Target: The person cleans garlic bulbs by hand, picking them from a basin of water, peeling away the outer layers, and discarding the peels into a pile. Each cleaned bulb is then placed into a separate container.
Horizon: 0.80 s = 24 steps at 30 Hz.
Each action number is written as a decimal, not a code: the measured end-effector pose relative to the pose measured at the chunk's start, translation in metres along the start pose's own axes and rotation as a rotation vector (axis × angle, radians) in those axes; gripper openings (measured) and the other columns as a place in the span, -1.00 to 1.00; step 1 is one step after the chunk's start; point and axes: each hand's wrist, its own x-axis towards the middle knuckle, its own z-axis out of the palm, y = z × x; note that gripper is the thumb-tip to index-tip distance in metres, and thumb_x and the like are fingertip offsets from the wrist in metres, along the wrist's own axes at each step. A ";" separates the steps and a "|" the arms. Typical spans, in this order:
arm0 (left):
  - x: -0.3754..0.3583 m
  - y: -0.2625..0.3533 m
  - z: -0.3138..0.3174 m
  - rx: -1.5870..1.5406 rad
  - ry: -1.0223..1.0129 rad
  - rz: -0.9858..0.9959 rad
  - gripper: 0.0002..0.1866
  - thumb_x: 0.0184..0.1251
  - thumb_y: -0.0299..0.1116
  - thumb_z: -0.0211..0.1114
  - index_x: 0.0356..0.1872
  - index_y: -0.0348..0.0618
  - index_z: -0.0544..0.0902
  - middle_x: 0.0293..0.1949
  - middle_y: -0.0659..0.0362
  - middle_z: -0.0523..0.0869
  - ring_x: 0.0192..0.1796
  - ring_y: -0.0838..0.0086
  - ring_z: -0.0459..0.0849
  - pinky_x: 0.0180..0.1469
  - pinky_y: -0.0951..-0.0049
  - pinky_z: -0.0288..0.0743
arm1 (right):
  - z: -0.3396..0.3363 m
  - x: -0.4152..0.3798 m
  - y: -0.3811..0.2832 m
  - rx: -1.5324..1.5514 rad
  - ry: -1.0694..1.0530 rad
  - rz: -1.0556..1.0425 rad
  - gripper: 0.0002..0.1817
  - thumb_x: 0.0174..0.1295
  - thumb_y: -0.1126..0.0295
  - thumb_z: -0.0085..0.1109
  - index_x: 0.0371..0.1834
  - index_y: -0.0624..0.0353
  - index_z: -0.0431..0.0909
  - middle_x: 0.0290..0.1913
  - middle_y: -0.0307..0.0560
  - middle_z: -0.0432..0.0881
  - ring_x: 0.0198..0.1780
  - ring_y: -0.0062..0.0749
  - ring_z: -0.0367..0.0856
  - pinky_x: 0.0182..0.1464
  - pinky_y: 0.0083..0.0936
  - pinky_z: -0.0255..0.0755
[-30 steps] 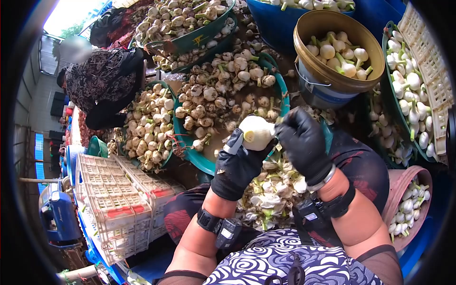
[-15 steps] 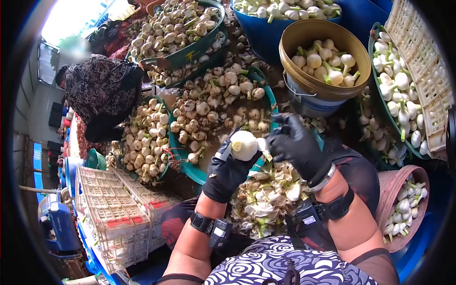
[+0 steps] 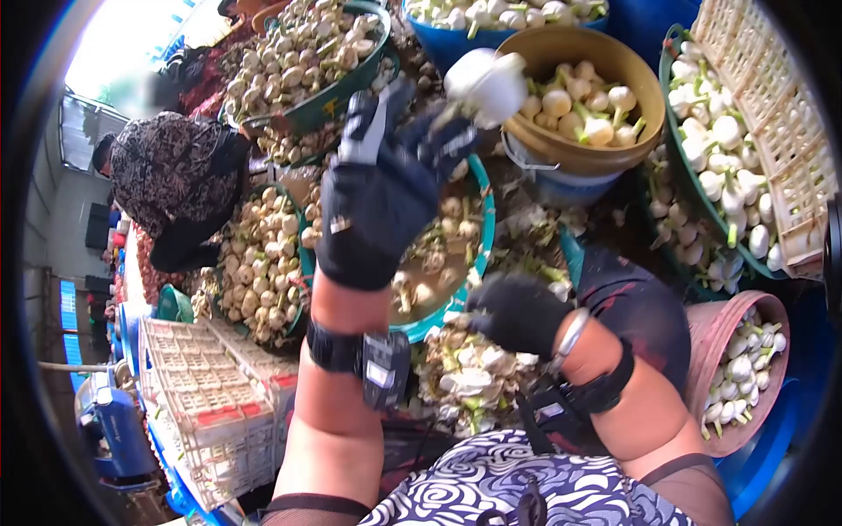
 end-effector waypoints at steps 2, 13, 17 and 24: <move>0.005 0.010 -0.010 0.309 -0.044 0.083 -0.50 0.45 -0.28 0.02 0.33 -0.24 0.22 0.27 -0.14 0.35 0.31 -0.01 0.34 -0.04 0.49 0.65 | -0.015 0.006 0.001 -0.057 0.299 0.021 -0.76 0.09 0.23 0.16 -0.47 0.21 0.56 -0.49 0.12 0.57 -0.37 0.02 0.57 -0.26 -0.17 0.43; -0.096 -0.083 -0.307 1.657 0.597 -0.754 -0.30 0.02 -0.32 0.33 0.29 -0.17 0.37 -0.01 -0.07 0.65 0.01 0.24 0.66 0.08 0.37 0.50 | -0.028 0.019 -0.007 0.381 0.493 0.136 -0.75 0.05 0.42 0.15 -0.21 0.30 0.53 -0.36 0.16 0.56 -0.27 0.04 0.58 -0.22 -0.24 0.43; -0.103 -0.096 -0.341 1.868 0.574 -1.016 -0.10 -0.16 -0.10 0.41 0.33 -0.10 0.31 0.17 -0.06 0.53 0.22 0.21 0.51 0.25 0.35 0.36 | -0.032 0.026 -0.017 0.301 0.351 0.255 -0.73 0.10 0.55 0.13 -0.10 0.35 0.53 -0.24 -0.18 0.58 -0.21 -0.64 0.49 -0.10 -0.65 0.41; -0.131 -0.086 -0.346 1.369 0.525 -0.715 -0.30 -0.19 -0.40 0.50 0.11 -0.23 0.45 -0.26 0.18 0.65 -0.20 0.51 0.59 -0.08 0.49 0.52 | -0.008 0.038 -0.018 0.387 0.347 0.135 -0.74 0.03 0.37 0.20 -0.24 0.30 0.53 -0.33 0.18 0.56 -0.26 0.02 0.59 -0.23 -0.27 0.44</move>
